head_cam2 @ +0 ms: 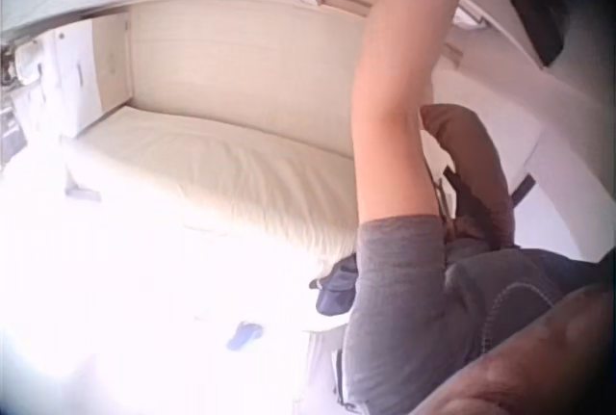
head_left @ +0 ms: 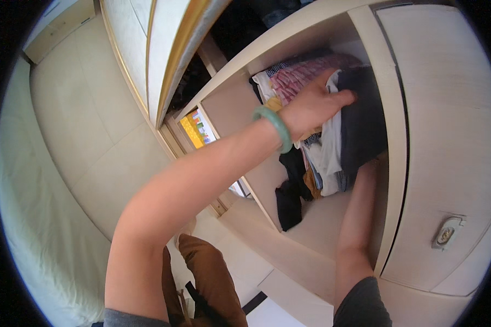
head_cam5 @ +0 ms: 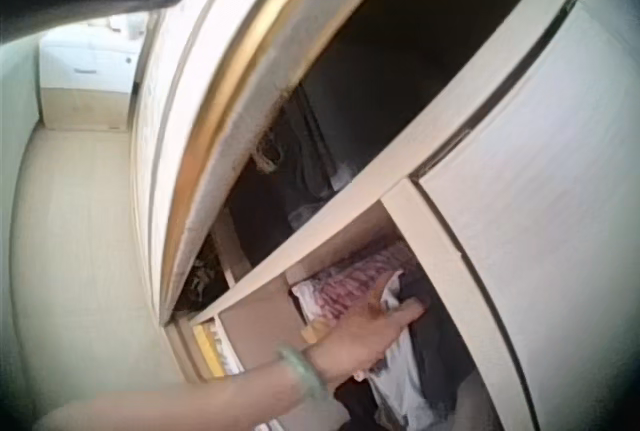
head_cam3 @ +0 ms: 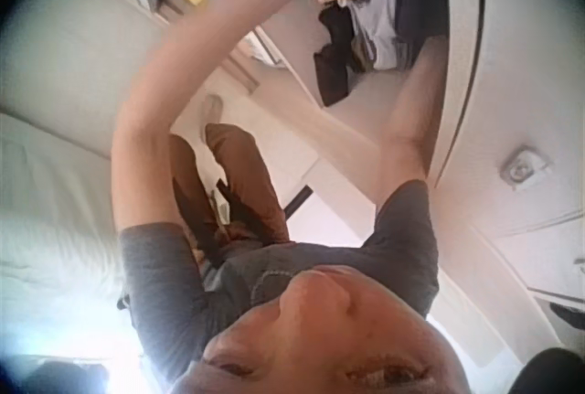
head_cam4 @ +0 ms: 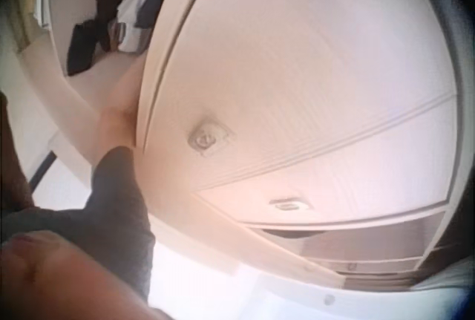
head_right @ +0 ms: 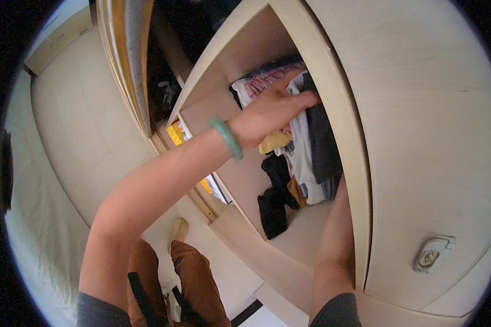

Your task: The person folds various clothing items on a bed and places them into a wardrobe. They handle a polka-dot garment, a light blue item, and a yellow shirt, stacking them neatly before storing them. The person also moves a stack of folded clothes from the bed to the wardrobe.

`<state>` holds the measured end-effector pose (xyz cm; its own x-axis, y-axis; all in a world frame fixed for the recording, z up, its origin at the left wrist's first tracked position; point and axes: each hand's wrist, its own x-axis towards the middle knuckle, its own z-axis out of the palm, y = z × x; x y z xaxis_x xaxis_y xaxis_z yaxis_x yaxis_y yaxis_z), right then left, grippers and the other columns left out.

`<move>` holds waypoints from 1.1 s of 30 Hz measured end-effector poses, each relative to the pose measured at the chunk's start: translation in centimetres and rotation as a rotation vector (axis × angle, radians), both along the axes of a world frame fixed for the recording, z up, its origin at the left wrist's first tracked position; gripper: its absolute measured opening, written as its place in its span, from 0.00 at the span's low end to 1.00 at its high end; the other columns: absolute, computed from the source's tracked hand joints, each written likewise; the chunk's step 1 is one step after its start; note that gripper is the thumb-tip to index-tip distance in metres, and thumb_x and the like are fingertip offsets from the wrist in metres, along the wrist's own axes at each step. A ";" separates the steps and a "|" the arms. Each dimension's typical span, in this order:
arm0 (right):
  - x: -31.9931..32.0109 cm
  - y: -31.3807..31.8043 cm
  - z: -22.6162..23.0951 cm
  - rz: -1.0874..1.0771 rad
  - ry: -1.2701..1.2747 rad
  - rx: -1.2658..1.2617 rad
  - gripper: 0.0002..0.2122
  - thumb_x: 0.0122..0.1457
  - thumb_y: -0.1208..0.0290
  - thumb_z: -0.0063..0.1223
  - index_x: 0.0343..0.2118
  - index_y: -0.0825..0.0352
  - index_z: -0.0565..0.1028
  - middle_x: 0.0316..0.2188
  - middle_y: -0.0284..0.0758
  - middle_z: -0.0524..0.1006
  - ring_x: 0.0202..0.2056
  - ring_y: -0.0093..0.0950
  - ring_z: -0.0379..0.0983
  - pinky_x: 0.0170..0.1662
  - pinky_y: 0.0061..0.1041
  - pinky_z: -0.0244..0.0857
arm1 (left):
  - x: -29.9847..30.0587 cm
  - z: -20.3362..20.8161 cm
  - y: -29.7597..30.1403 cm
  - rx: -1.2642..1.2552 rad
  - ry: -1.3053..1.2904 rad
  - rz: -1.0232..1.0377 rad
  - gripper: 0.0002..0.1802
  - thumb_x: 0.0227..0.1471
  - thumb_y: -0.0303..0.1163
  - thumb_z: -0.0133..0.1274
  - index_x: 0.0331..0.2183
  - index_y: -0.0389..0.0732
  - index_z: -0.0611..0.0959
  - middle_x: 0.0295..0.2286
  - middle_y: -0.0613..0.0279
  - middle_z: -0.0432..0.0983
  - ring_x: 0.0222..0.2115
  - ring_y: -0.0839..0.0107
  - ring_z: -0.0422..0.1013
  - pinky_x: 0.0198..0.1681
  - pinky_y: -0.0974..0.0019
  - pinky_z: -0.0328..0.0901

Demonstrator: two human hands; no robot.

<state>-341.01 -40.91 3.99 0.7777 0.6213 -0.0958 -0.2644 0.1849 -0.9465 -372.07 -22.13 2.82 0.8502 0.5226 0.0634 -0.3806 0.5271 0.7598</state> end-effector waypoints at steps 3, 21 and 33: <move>1.8 3.5 0.0 0.033 -0.019 -0.019 0.23 0.66 0.55 0.34 0.57 0.66 0.67 0.57 0.41 0.68 0.57 0.39 0.64 0.61 0.40 0.57 | 3.8 -2.1 2.5 -0.116 0.003 -0.026 0.39 0.53 0.47 0.56 0.61 0.44 0.62 0.44 0.56 0.74 0.40 0.67 0.72 0.38 0.64 0.71; 3.9 7.8 -0.4 -0.031 -0.102 -0.137 0.25 0.65 0.50 0.36 0.58 0.62 0.67 0.56 0.36 0.69 0.52 0.31 0.65 0.53 0.37 0.59 | 8.3 -4.7 1.8 -0.299 0.139 0.344 0.24 0.55 0.34 0.55 0.52 0.42 0.73 0.35 0.49 0.78 0.35 0.64 0.76 0.24 0.64 0.71; -2.7 5.3 -0.3 -0.387 -0.348 -0.618 0.27 0.50 0.42 0.61 0.48 0.55 0.74 0.35 0.28 0.74 0.28 0.19 0.66 0.28 0.21 0.56 | 5.1 -5.8 -0.4 -0.323 0.181 0.400 0.12 0.60 0.29 0.47 0.45 0.35 0.74 0.34 0.58 0.76 0.33 0.66 0.75 0.34 0.64 0.71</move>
